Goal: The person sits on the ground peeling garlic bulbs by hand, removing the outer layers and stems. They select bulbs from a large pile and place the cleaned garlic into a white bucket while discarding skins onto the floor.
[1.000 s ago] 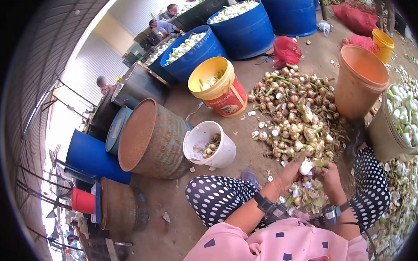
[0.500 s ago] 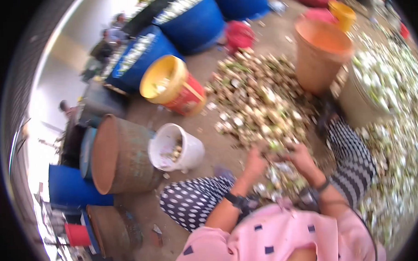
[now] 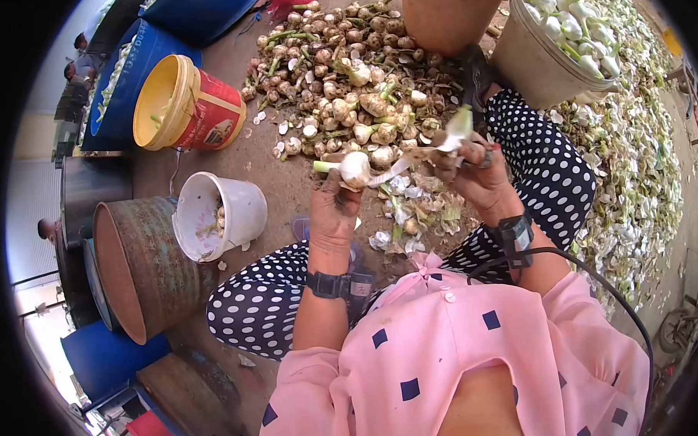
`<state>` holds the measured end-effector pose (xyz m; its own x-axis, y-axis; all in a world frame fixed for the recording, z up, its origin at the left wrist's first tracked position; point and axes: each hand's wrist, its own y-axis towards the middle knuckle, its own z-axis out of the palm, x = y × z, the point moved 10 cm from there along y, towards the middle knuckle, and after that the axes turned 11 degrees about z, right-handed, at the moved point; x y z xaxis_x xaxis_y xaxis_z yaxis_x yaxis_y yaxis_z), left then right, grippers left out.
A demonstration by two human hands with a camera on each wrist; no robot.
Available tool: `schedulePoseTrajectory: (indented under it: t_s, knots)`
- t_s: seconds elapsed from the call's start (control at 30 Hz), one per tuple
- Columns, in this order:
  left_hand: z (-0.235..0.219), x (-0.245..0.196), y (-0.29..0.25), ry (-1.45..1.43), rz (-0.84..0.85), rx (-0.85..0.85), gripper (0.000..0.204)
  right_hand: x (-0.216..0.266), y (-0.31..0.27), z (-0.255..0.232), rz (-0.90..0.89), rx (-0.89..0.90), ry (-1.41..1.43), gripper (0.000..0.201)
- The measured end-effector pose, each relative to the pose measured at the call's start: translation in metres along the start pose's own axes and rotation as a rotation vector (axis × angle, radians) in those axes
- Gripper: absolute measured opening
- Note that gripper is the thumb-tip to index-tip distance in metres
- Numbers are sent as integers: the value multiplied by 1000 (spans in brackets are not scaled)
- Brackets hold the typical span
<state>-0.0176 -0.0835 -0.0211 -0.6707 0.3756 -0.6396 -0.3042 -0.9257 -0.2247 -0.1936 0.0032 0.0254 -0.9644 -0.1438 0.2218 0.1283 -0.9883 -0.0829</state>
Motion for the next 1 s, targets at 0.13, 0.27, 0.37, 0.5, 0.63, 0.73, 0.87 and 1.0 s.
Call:
schedulePoseTrajectory:
  t_s: [0.13, 0.27, 0.37, 0.5, 0.63, 0.73, 0.87, 1.0]
  knots:
    - [-13, 7, 9, -155, -130, 29, 27, -8, -17, 30, 83, 339, -554, 32]
    - [-49, -5, 21, 295, 108, -163, 19, -45, -7, -3, 287, -1, -2355, 34]
    - [-18, -12, 8, 615, 134, -132, 17, -11, 14, 27, -169, -439, -2228, 28]
    - [35, -33, -8, 993, 571, 139, 20, -23, 32, 33, -130, -436, -2292, 19]
    - [52, -41, -23, 1302, 822, 226, 17, -29, 33, 34, -120, -447, -2277, 16]
    - [75, -46, -36, 1435, 956, 330, 19, -36, 31, 30, -56, -418, -2267, 15]
    - [77, -45, -39, 1398, 936, 359, 21, -36, 29, 27, -95, -407, -2226, 22]
    - [69, -43, -37, 1341, 933, 402, 16, -37, 29, 35, -63, -411, -2249, 17]
